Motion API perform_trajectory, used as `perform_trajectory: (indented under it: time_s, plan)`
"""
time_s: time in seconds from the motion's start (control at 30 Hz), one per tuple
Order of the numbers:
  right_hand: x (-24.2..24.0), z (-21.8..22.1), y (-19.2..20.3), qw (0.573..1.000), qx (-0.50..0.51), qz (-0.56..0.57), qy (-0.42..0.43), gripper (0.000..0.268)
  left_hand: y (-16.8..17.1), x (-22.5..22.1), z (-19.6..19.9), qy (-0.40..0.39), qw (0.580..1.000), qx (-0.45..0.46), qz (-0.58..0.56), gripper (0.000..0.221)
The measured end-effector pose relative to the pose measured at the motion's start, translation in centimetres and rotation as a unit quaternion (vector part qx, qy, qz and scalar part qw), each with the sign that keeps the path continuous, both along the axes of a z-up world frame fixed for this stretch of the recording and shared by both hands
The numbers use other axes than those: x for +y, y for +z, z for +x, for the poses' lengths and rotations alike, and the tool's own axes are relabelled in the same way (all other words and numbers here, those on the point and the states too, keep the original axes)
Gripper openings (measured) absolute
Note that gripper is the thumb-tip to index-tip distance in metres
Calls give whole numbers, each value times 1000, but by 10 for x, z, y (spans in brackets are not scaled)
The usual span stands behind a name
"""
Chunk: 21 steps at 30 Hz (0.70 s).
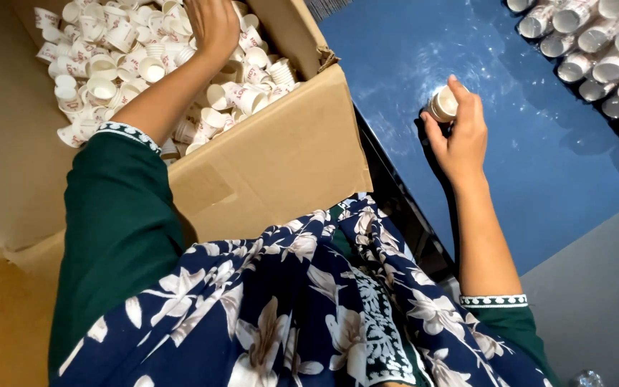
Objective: Stacking small paper cups from a large box onto a table and wrapping a stack in plastic.
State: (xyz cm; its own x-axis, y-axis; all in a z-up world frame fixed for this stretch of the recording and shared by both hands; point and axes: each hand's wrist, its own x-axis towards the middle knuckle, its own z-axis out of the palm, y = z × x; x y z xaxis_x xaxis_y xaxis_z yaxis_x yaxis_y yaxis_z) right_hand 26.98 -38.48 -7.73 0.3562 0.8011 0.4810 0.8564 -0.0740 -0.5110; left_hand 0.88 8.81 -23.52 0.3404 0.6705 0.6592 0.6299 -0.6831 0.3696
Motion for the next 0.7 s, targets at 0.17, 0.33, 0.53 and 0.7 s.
perform_trajectory:
  time_s: [0.17, 0.33, 0.53, 0.7]
  plan:
    - [-1, 0, 1, 1000, -10, 0, -3, 60, -6, -28, -22, -269, 922, 203, -191, 42]
    - [-2, -2, 3, 1000, -2, -1, 2, 61, 4, -30, 3, -275, 792, 469, -279, 70]
    - [-1, 0, -2, 999, -32, 2, -5, 67, -28, -11, 0, -173, 829, 508, -158, 57]
    - [-3, 8, -16, 999, 32, 25, 4, 89, 15, -2, -1, -110, 921, 374, -2, 21]
